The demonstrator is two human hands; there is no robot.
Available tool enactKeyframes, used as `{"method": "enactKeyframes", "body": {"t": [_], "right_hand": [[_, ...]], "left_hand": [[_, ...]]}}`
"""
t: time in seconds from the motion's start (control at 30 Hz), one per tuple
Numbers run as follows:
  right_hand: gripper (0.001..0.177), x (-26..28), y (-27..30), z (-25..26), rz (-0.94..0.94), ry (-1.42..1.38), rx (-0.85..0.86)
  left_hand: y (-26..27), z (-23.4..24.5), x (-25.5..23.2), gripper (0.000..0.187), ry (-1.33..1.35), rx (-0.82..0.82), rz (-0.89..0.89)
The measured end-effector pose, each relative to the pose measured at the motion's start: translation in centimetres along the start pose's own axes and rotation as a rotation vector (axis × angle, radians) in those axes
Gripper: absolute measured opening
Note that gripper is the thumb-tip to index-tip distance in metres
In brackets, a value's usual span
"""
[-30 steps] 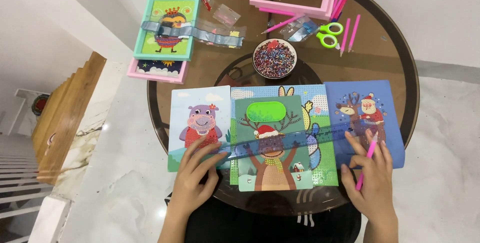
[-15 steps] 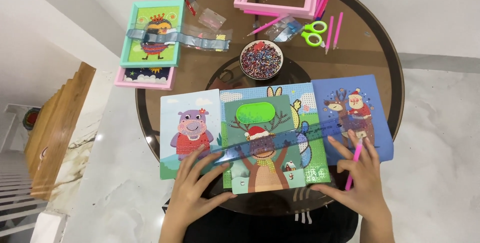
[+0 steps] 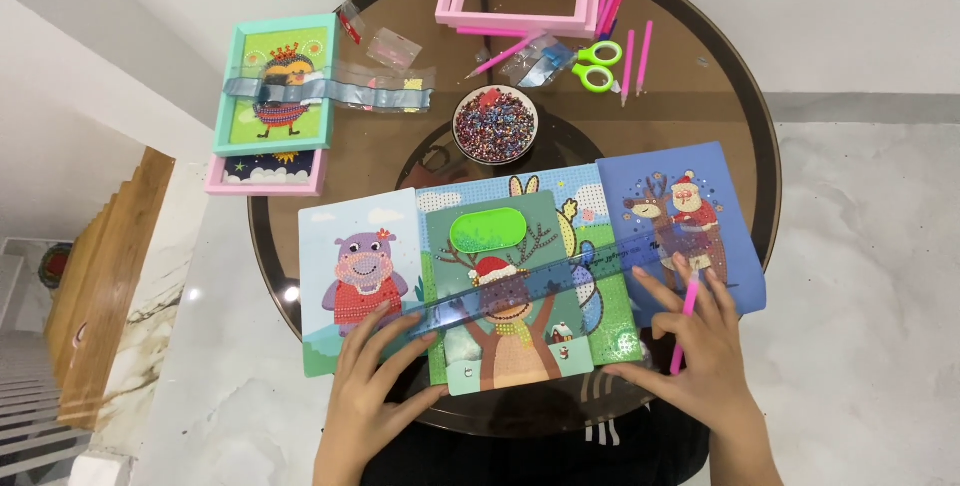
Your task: The person is performing diamond painting, using a stylus tool to pick up small resin beads from a tray and place them onto a coded adhesive canvas, occasionally using a ruler for alignment.
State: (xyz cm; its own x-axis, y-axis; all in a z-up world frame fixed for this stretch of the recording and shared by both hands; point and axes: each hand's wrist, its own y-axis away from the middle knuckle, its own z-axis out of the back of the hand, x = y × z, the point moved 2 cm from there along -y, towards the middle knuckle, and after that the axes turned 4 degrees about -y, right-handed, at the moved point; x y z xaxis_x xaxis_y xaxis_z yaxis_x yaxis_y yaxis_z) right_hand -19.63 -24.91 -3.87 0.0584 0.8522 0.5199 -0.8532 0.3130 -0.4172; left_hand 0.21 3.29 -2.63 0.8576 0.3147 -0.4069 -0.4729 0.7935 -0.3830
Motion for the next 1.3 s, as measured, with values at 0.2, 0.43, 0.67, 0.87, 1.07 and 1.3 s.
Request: {"method": "enactKeyframes", "body": {"t": [0.2,0.43,0.67,0.87,1.07,1.3], "right_hand": [[0.053,0.04,-0.06,-0.1,-0.054,0.009,0.016],[0.051,-0.02,-0.22,-0.19,-0.11,0.032,0.049],[0.048,0.37,-0.59,0.05,-0.05,0.024,0.007],[0.048,0.54,-0.61,0.12,-0.041,0.014,-0.004],[0.05,0.51,-0.45,0.13,-0.033,-0.004,-0.002],[0.053,-0.18,0.2,-0.05,-0.056,-0.079,-0.015]], "left_hand": [[0.27,-0.32,0.28,0.053,-0.018,0.013,0.013],[0.32,-0.46,0.47,0.053,-0.028,0.029,0.021],[0.26,-0.5,0.46,0.05,-0.033,0.023,0.031],[-0.04,-0.31,0.24,0.049,-0.012,0.013,0.024],[0.18,-0.26,0.26,0.051,0.0,0.001,0.017],[0.48,-0.23,0.22,0.049,-0.002,-0.025,-0.003]]}}
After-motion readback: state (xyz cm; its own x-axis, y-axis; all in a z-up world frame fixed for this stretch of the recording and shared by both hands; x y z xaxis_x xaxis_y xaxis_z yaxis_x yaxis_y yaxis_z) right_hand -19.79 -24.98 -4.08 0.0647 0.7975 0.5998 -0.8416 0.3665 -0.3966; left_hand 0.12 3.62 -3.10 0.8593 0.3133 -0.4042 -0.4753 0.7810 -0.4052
